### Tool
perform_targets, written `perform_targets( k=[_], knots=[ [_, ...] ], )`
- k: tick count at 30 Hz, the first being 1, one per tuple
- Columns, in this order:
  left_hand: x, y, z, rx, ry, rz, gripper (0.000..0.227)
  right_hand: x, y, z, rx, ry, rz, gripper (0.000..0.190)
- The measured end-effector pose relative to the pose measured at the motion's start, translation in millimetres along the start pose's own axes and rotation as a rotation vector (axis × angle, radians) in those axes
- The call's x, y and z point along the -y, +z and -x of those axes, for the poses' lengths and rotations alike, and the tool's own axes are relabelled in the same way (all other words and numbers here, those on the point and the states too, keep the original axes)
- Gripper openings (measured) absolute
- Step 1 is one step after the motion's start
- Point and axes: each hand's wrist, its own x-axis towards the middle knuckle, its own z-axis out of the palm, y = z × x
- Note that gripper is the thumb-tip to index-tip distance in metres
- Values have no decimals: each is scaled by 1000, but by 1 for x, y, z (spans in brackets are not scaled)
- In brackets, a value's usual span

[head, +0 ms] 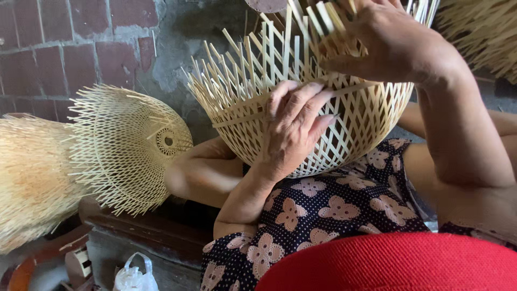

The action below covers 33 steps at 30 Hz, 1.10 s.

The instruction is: The person weaves bamboo strips together by hand to construct the rim and body of a basket, pulling and tucking the thin strips into the existing frame.

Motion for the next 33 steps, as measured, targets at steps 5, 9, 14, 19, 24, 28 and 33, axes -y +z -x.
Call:
perform_targets(
  k=[5,9,14,19,24,28,33],
  knots=[
    [-1,-2,4,3,0,8,51,-10,4,-13,110,-49,-883,55],
    [-3,-9,-1,36,-5,10,55,-6,8,-6,354,481,-586,35],
    [-5,-12,-5,50,-18,30,59,-6,15,9,76,649,-1056,36],
    [-3,-11,-3,77,-16,45,54,-5,22,29,-144,410,-1084,41],
    [1,-2,-2,-26,-26,154,71,19,13,64,-532,216,-691,48],
    [4,0,1,-82,-32,286,94,54,13,77,-409,179,-704,54],
    [2,-4,1,-58,-49,286,98,62,9,72,-301,187,-604,62]
  ],
)
